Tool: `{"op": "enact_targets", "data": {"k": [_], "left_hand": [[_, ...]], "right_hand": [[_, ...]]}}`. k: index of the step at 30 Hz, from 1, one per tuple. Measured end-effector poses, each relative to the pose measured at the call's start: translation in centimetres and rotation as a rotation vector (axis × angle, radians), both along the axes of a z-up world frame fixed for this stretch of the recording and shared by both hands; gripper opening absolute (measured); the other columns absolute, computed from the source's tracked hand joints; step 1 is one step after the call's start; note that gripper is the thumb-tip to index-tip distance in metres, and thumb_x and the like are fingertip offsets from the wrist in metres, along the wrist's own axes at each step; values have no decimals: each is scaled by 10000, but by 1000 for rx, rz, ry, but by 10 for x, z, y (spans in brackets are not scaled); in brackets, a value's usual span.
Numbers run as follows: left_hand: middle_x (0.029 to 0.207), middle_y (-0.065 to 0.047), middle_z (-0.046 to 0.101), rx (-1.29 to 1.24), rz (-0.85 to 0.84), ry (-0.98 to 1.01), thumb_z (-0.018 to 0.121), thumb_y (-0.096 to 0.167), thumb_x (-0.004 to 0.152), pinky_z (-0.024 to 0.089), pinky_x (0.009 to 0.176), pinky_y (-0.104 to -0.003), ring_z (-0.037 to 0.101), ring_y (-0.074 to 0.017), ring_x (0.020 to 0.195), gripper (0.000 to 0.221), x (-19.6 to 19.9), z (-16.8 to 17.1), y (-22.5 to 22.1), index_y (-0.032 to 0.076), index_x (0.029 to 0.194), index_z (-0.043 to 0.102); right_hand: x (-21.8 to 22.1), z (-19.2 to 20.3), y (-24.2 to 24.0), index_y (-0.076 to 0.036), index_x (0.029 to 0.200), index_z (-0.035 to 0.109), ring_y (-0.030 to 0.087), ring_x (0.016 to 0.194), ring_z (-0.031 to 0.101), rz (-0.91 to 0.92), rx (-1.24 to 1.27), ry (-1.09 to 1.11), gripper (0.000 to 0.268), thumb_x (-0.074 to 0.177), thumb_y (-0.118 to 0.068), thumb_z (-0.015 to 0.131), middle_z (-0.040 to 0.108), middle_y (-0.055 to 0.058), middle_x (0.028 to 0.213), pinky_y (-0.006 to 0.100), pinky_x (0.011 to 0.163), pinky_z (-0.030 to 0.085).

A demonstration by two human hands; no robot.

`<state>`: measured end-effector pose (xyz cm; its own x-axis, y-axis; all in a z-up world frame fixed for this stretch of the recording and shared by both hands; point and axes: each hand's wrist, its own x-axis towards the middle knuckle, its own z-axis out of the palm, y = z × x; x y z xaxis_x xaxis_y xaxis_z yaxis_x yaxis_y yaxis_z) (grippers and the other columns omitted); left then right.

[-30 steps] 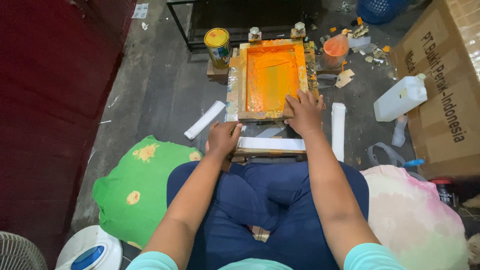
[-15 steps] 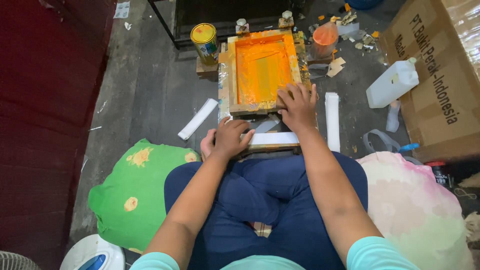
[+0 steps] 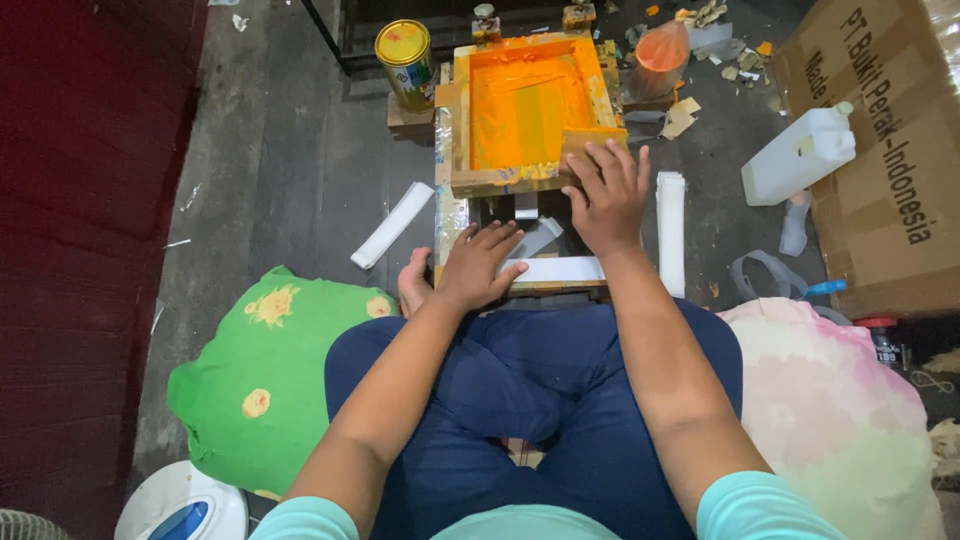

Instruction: Manual screen printing of orange ink onto white labels using a squeegee and a screen frame.

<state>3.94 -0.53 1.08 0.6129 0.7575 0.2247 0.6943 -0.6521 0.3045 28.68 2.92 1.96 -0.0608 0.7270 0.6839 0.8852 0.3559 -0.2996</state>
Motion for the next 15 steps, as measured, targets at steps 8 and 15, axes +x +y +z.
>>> {"op": "enact_targets", "data": {"k": [8,15], "left_hand": [[1500,-121,565,-110,-9,109,356,655,1019,370,1107,-545,519,-332,1387,704,7,3,2,195,1531,502],[1569,-57,503,-92,33,195,291,733,992,366,1066,-496,461,-289,1398,770,12,-12,6,248,1573,433]], "right_hand": [[0,5,-2,-195,1323,681,351,1397,444,0,-17,4,516,868,-92,900,581,74,1349,677,1193,110],[0,4,-2,-192,1346,670,360,1396,438,12,-30,-2,527,880,-97,896,575,79,1349,679,1192,101]]}}
